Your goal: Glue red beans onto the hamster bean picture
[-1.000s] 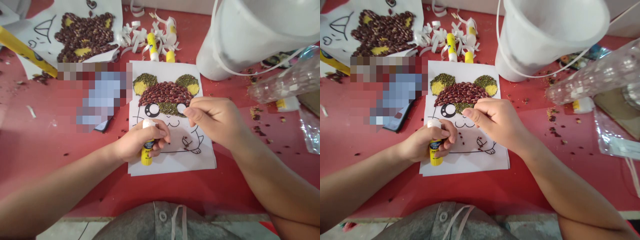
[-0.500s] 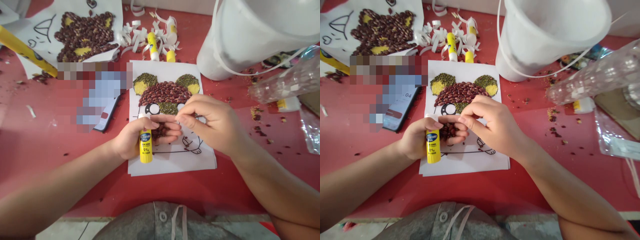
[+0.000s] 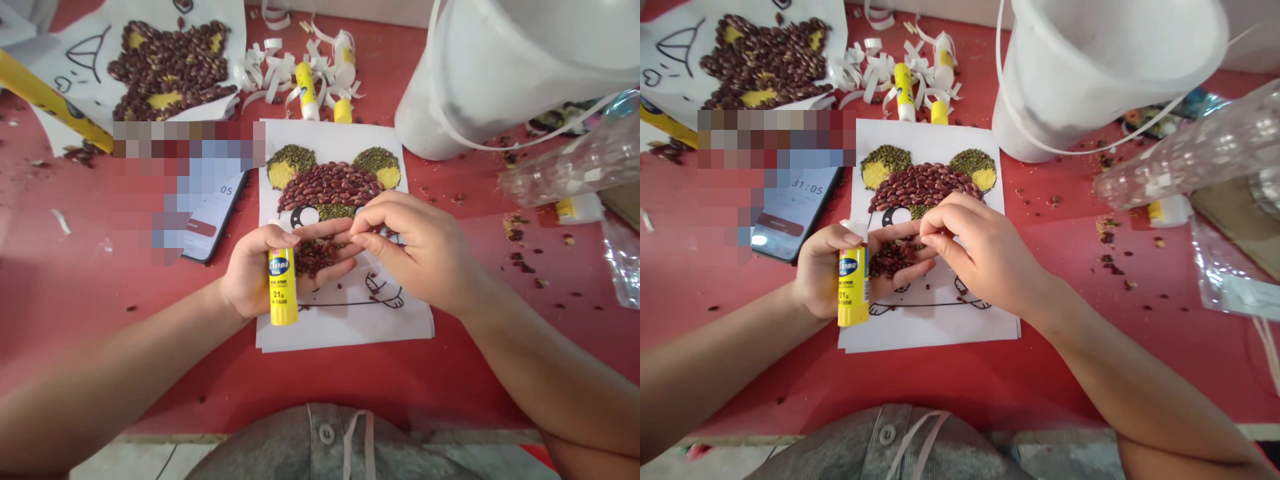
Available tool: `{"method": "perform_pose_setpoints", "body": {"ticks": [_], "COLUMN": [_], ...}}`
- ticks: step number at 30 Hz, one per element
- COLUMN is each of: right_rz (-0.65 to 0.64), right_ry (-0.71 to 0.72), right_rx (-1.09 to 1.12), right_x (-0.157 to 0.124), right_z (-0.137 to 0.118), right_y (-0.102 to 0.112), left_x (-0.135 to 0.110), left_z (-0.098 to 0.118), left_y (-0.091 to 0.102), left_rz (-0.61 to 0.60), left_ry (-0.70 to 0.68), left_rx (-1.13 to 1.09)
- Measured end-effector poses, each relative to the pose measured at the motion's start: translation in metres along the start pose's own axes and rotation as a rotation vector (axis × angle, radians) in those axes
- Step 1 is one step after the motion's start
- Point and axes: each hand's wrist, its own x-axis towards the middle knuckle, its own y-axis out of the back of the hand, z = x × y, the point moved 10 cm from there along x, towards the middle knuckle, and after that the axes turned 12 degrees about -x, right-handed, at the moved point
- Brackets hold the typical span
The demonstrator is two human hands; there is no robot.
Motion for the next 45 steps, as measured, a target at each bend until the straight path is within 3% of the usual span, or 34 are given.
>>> {"method": "perform_pose_setpoints", "body": {"ticks": [8,19,24,29,34,40,45], "right_rz": [-0.06,-0.191,-0.048,-0.013,-0.022,-0.084,-0.118], "right_ry": [0.14,0.036,-0.105,-0.157,-0.197,-0.228,-0.27], "right_rx": [-0.106,-0.054,-0.063,-0.095,0.081,0.411,0.538], "right_x": [0.0,-0.001,0.003,0.002,0.002,-0.001,-0.006], "right_z": [-0.011,-0.001,0.028,0.046,0.034,0.01,0.002], "right_y": [-0.005,-0.017,-0.001,-0.008,-0.007,-0.018,-0.031], "left_x": [0.0,0.001,-0.001,-0.002,-0.003,-0.008,-0.01], "left_z": [-0.001,-0.002,-0.008,-0.016,-0.024,-0.026,-0.025], "left_y": [0.002,-0.001,-0.001,-0.005,-0.003,-0.001,0.002], "left_rz": [-0.002,-0.009,-0.007,-0.103,-0.132,-0.049,-0.017], "left_ry": [0.009,0.009,0.065,0.144,0.207,0.209,0.231], "left_rx": [-0.02,0.037,0.019,0.015,0.141,0.476,0.694]}}
